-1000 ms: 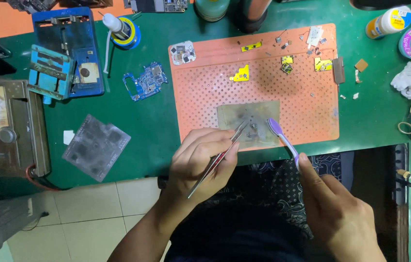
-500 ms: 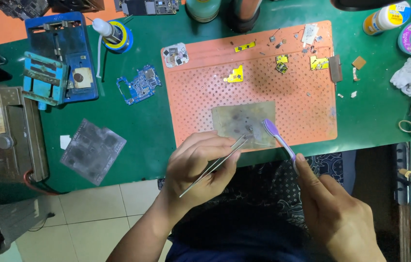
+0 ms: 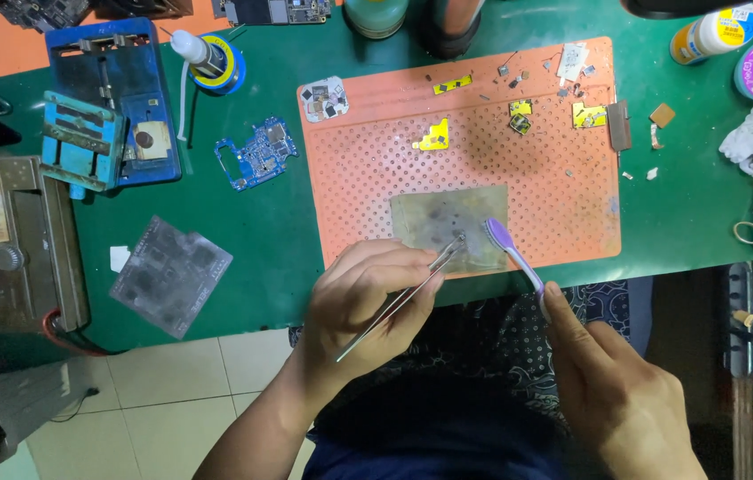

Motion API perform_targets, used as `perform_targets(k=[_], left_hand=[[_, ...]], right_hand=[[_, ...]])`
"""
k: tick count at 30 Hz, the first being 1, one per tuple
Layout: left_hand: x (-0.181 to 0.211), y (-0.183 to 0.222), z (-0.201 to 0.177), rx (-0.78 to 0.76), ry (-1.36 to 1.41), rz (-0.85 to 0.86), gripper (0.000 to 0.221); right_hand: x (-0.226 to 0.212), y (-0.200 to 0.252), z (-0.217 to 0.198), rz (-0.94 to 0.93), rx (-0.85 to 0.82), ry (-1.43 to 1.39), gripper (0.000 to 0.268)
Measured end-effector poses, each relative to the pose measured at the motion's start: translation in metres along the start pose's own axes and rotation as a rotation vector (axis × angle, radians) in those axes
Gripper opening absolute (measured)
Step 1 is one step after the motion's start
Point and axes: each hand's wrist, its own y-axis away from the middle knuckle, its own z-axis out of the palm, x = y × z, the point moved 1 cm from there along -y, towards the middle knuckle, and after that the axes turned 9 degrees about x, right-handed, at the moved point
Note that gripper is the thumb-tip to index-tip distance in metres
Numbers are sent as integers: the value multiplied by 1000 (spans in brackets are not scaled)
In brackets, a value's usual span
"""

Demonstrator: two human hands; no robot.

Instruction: Repairing a mobile phone component by heating, cleaning, and inspecting it using specialized tools like a heat gun, tweezers, and a brush.

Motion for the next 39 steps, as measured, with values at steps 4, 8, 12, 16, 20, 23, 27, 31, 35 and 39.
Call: perform_targets(k=[4,8,12,16,20,23,27,31,35,39], left_hand=[[0,0,-1,-12,24,7,22],[1,1,-3,36,17,13,20],[2,0,-2,63,6,27,22],[4,-2,-1,96,-11,9,11],[6,-5,-5,109,-36,47,9],[9,-5,-9,92,-4,16,7],[6,1,-10,108,-5,-9,10],[10,-1,-8,100,6,-6,13],[6,1,-8,111,-17,-1,12],[9,-1,-6,99,-19,5,11]], right_hand=[[-3,-1,-2,2,7,15,47],[-10,-3,-10,-21,70,-40,44],[-13,0,1,97,-57,130,56],[-25,-9,-15,-139,-127,176,65],[-27,-12,-17,-143,-76,257,57],[-34,-19,-11,-253,20,305,62],[-28,-13,-22,-59,-402,458,69],[-34,-26,-28,-377,-2,445,67],[-20,-16,-29,-226,-254,483,67],[-26,-35,-33,-515,117,404,59]])
